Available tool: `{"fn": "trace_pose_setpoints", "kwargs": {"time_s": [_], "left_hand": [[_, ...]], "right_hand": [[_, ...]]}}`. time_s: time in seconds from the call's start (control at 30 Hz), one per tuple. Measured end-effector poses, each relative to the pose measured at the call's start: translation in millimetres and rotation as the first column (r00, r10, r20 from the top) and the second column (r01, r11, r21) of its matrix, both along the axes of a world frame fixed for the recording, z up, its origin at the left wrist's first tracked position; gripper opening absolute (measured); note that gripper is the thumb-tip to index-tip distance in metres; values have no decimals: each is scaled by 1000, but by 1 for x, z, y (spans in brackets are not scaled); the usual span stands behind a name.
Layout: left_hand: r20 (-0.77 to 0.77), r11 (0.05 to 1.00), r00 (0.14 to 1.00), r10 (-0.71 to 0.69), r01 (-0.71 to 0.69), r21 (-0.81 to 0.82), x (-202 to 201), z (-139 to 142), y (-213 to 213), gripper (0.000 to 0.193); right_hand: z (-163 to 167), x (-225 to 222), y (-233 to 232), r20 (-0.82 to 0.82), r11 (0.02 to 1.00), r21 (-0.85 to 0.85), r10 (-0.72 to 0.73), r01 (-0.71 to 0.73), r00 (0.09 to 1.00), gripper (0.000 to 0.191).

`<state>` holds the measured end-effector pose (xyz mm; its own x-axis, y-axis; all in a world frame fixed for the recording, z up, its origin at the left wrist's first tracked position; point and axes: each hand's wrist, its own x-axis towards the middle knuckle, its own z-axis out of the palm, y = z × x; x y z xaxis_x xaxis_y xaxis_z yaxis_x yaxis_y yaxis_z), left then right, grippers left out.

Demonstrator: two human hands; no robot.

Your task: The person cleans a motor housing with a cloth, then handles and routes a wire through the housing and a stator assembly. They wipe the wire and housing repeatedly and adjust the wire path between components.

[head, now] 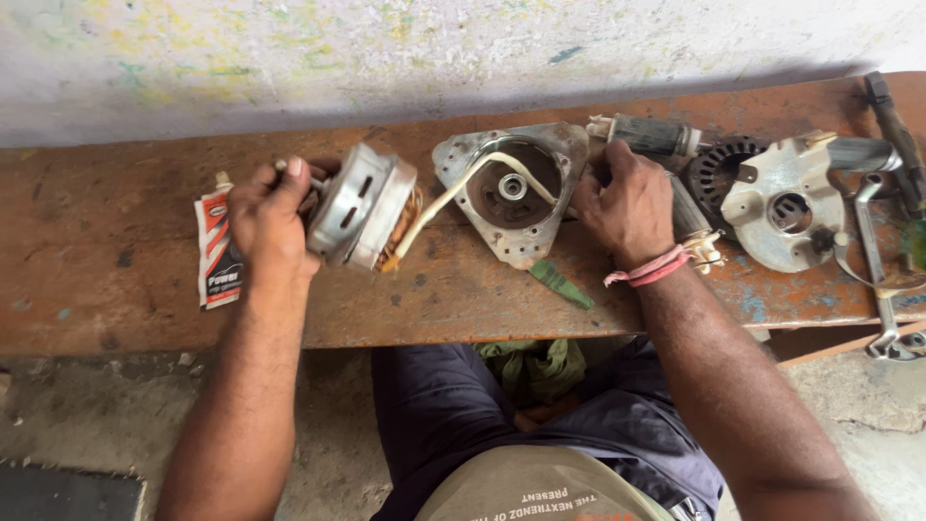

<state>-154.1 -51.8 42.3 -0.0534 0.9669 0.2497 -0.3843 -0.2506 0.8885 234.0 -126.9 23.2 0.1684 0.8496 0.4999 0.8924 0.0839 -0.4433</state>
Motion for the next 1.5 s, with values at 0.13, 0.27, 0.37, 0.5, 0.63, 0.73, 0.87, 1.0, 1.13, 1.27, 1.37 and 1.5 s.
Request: {"fn": "trace_pose_setpoints", "kwargs": {"time_s": [0.13, 0.27, 0.37, 0.5, 0.63, 0.73, 0.87, 1.0, 1.13, 1.27, 1.37, 1.5], "left_hand": [[206, 997, 976, 73, -64, -48, 0, -13, 20, 17], [368, 996, 928, 56, -24, -91, 13, -22, 33, 17], [379, 999, 926, 6, 12, -45, 28, -15, 37, 17], [289, 1000, 957, -19, 11, 29, 51, 7, 42, 18], [240, 995, 971, -16, -7, 96, 71, 24, 50, 22], [322, 1000, 947, 19, -10, -28, 86, 28, 59, 23], [407, 994, 909, -93, 105, -7, 102, 20, 62, 27], [390, 989, 919, -58, 105, -102, 110, 9, 60, 25], [457, 983, 874, -167, 182, 11, 107, 1, 63, 26], [478, 985, 868, -135, 169, -29, 94, -6, 64, 25], [470, 990, 876, -112, 142, -27, 84, -7, 64, 25], [436, 994, 896, -81, 103, -26, 80, -5, 64, 26]], "right_hand": [[8, -7, -9, 225, 996, -61, 84, -72, 971, 21], [13, -12, -18, 289, 982, -187, 69, -14, 955, 24], [12, -10, -21, 281, 992, -89, 111, -89, 953, 34], [5, -7, -19, 156, 984, -60, 174, -167, 972, 18], [4, -4, -19, 35, 970, 5, 243, -243, 969, 18], [9, -5, -20, -7, 955, 13, 296, -296, 955, 22], [17, -7, -24, -28, 947, -5, 321, -322, 947, 24], [19, -7, -25, -45, 943, -12, 331, -332, 943, 27], [14, -5, -25, 9, 963, -47, 265, -264, 964, 22], [9, -4, -22, -43, 978, -59, 199, -201, 979, 19], [7, -3, -23, -65, 985, -105, 128, -134, 990, 25], [7, -2, -24, -97, 986, -135, 89, -101, 991, 22]]}}
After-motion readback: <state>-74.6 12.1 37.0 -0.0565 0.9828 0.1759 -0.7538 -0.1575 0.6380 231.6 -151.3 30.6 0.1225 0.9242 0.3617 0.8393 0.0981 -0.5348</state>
